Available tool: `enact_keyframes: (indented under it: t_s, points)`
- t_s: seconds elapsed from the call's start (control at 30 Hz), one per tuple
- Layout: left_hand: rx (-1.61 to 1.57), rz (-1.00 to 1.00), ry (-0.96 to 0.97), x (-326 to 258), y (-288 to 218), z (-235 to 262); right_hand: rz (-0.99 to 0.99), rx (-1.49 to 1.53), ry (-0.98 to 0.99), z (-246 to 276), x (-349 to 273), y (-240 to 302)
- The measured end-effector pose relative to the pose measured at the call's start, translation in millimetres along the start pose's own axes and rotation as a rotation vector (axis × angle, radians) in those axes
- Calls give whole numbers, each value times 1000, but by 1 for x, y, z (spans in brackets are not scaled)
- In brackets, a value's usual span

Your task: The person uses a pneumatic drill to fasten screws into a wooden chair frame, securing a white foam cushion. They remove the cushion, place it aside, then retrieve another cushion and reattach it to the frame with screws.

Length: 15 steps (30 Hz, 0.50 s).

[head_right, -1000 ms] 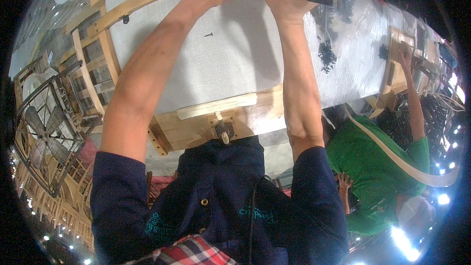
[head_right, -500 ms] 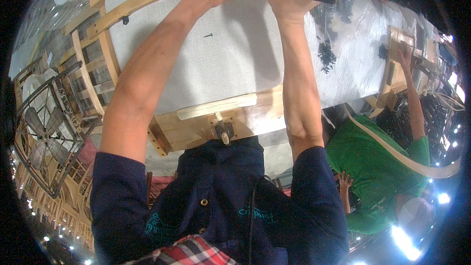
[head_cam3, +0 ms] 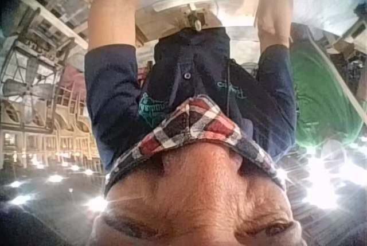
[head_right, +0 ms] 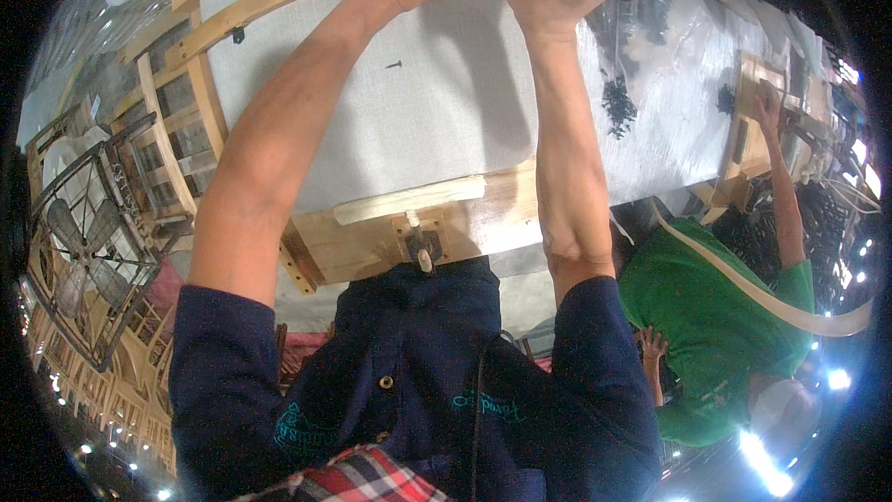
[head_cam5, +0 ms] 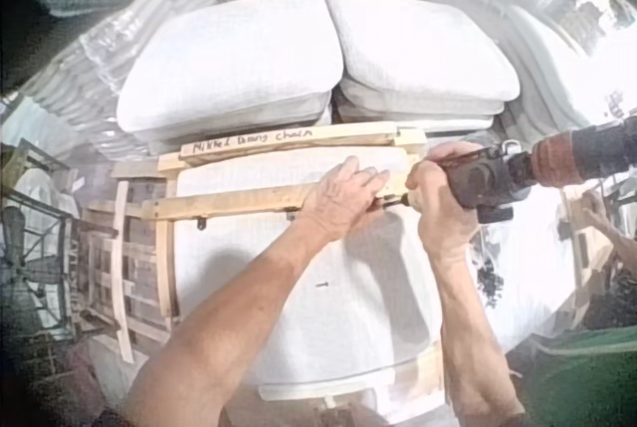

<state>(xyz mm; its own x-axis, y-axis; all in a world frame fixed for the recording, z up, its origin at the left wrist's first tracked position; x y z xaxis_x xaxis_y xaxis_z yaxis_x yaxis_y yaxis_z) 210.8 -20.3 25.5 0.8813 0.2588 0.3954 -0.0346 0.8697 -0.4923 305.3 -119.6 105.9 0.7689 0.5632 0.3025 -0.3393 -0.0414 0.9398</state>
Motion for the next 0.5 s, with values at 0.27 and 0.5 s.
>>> enact_keyframes:
  t_s: [0.27,0.5]
  points:
    - [-34,-95,-79,-5,-1,8,575,-709,85,4,0,40]
    - [-82,174,-256,-93,-40,70,454,-423,-113,77,-47,81]
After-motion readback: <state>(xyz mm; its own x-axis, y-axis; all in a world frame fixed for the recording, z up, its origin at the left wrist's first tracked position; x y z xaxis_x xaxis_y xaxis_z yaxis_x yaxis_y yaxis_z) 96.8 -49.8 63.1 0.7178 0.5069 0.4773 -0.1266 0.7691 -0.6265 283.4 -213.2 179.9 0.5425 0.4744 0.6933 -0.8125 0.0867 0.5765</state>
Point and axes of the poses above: each hand's wrist, its own x-axis towards the middle knuckle, its own z-axis out of the back of the hand, y = z × x, the point moved 7 cm from there along x, towards the middle knuckle, and after that the axes turned 10 degrees about -x, right-handed, at the moved point
